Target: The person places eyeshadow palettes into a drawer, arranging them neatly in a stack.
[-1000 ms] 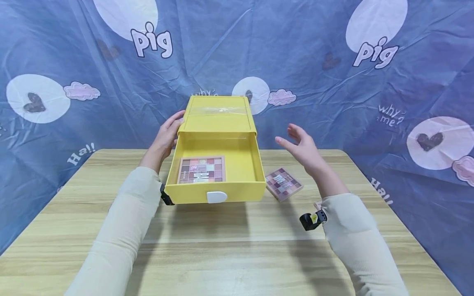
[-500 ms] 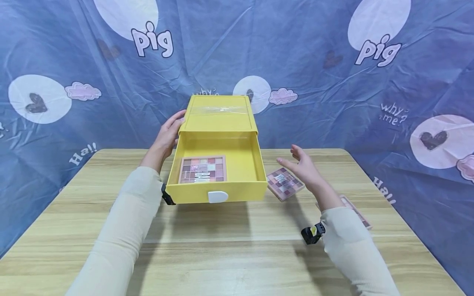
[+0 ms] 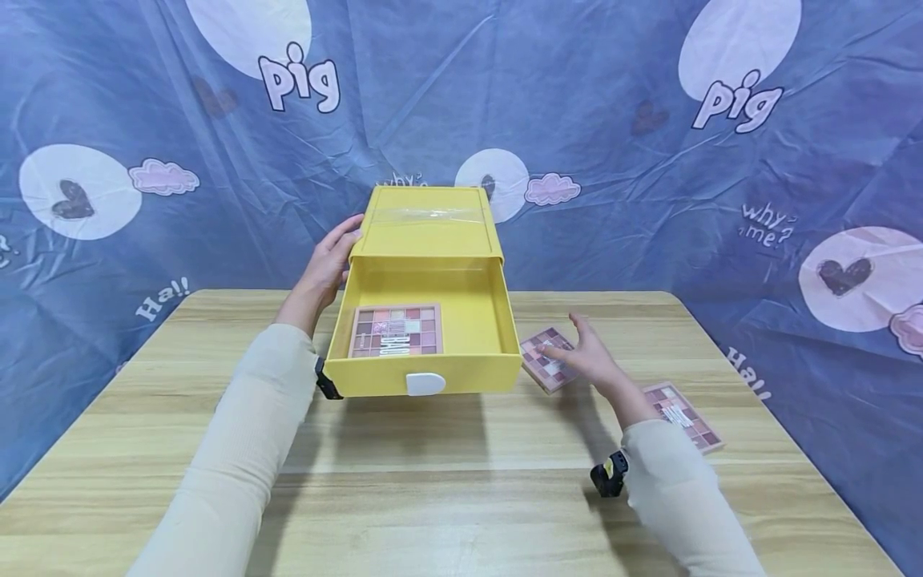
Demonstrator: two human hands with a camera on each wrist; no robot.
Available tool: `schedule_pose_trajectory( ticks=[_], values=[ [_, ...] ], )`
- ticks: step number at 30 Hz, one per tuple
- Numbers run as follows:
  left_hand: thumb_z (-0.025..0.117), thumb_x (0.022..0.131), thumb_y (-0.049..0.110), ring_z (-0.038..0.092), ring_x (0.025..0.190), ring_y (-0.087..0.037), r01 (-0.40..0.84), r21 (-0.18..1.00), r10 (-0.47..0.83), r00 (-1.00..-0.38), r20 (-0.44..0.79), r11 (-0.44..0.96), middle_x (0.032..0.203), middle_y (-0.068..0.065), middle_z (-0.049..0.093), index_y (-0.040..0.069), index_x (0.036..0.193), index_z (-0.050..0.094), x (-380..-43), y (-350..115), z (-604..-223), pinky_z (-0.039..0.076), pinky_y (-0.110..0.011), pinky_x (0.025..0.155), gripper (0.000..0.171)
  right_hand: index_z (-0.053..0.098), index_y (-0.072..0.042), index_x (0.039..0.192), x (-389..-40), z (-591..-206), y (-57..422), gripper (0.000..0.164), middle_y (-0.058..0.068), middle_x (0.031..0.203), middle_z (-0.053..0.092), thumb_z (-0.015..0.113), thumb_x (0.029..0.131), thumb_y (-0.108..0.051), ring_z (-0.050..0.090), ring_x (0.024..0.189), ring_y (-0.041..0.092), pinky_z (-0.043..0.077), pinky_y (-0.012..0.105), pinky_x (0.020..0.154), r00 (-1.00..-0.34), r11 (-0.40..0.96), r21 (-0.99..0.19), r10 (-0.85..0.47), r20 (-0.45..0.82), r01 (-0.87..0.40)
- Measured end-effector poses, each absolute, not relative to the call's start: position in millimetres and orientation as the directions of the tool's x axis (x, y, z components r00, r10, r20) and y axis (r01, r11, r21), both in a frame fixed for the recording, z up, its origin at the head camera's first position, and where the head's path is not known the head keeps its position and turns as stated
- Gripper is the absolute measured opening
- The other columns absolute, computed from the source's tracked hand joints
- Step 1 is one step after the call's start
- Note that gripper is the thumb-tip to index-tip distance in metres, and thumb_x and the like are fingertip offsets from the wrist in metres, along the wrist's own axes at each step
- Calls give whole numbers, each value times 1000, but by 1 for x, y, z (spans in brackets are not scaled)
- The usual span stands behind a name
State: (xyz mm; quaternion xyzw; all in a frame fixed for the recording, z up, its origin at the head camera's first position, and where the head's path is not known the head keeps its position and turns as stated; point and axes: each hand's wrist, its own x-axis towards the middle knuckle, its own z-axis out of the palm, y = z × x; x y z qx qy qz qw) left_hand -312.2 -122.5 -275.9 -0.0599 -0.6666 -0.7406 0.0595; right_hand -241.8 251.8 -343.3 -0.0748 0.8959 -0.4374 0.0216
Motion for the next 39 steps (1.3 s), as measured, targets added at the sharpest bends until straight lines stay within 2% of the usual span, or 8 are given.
schedule_pose_trajectory(
  ticks=[6,13,17,20,24,28,33,39],
  values=[
    [50,85,25,45,99,-18,170,979,-8,-985,170,-112,112,-8,46,18,128,44,-314,-122,-277,34,-44,86,44,0,15,130,-245,-358,255,93,37,132,4,66,72,-15,5,120,47,7,53,95,-984,638,-755,-172,52,-151],
    [51,85,25,46,99,-18,167,979,-9,-986,167,-120,112,-7,46,18,127,44,-314,-123,-277,34,-44,86,44,3,21,127,-248,-375,257,103,42,127,8,72,65,-24,9,116,51,9,55,94,-989,758,-641,-149,11,-121],
    [51,85,25,46,98,-17,171,978,-8,-985,171,-118,110,-7,46,18,127,44,-313,-123,-277,36,-42,85,44,7,24,124,-247,-381,258,105,44,122,17,74,62,-28,19,111,52,15,55,92,-988,788,-602,-154,15,-132],
    [50,85,26,46,97,-17,172,978,-6,-985,173,-114,111,-7,46,18,128,43,-313,-123,-276,36,-42,85,44,6,24,123,-246,-386,260,107,45,120,18,74,61,-32,19,110,52,15,56,92,-988,809,-574,-157,-4,-127],
    [51,85,25,47,95,-17,168,978,-7,-986,169,-120,110,-7,46,18,128,43,-313,-122,-276,36,-42,85,44,2,24,124,-246,-391,261,113,46,123,8,74,61,-36,9,113,54,9,56,92,-988,824,-557,-151,-42,-102],
    [51,85,25,47,94,-17,166,978,-8,-986,167,-122,108,-6,46,18,128,43,-312,-123,-276,37,-41,84,44,3,24,124,-245,-392,260,117,46,123,7,75,58,-40,9,113,54,10,57,92,-989,834,-543,-140,-47,-92],
    [50,85,26,48,93,-16,166,979,-7,-986,166,-120,109,-6,46,18,127,44,-313,-123,-277,38,-39,83,44,9,25,121,-243,-393,260,114,45,116,21,77,57,-40,22,107,52,18,56,90,-991,851,-516,-132,-28,-99],
    [50,85,26,47,94,-17,165,979,-5,-986,166,-122,109,-6,46,18,128,43,-313,-123,-276,37,-40,84,44,25,25,110,-243,-396,261,98,35,96,37,78,55,-35,36,90,43,30,52,82,-989,856,-496,-133,56,-143]
  ],
)
